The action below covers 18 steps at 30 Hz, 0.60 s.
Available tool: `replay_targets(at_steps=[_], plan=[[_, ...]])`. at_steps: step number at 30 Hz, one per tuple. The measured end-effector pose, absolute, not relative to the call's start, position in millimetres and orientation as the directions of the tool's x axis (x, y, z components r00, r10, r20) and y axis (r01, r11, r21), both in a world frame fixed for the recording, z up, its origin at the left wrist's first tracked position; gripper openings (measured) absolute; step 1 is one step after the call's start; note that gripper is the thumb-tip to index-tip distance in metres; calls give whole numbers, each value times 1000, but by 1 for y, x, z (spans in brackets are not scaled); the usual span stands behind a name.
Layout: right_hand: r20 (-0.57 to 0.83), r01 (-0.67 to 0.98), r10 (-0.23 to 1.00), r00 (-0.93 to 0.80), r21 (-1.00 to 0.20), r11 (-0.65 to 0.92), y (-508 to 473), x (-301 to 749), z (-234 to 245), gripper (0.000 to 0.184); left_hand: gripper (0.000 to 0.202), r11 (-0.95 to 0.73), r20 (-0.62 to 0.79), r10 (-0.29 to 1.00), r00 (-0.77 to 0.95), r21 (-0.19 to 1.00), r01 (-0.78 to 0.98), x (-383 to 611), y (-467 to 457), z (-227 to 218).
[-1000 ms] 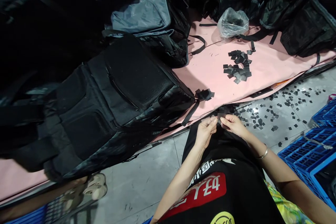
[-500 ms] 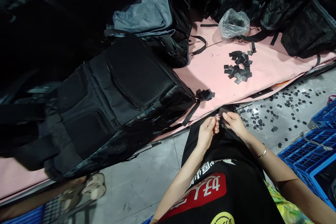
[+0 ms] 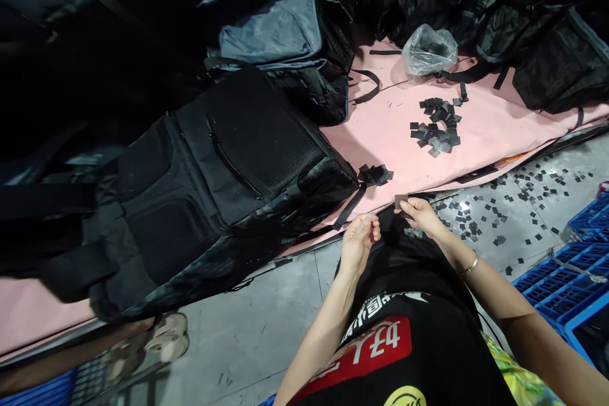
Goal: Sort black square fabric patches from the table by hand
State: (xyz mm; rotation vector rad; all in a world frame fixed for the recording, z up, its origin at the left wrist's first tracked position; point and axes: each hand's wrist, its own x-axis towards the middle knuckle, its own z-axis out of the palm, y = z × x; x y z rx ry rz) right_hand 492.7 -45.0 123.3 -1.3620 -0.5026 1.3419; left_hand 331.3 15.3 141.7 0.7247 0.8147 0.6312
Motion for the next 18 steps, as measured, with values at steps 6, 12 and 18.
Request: replay_targets(at_steps=[6,12,18], plan=[[-459,-192,810,366,-888,-417,26,508,98,37,19,673,-465,664,585,712,-198,309,5,137],[-439,-183,770,464,-898,-401,51,521,80,29,23,708,-499,637,587,681,-189,302,5,141],[-478,-541,843,247,-790,-289,-5,530,79,31,16,721,-497,627,600,662,-205,307,12,136]])
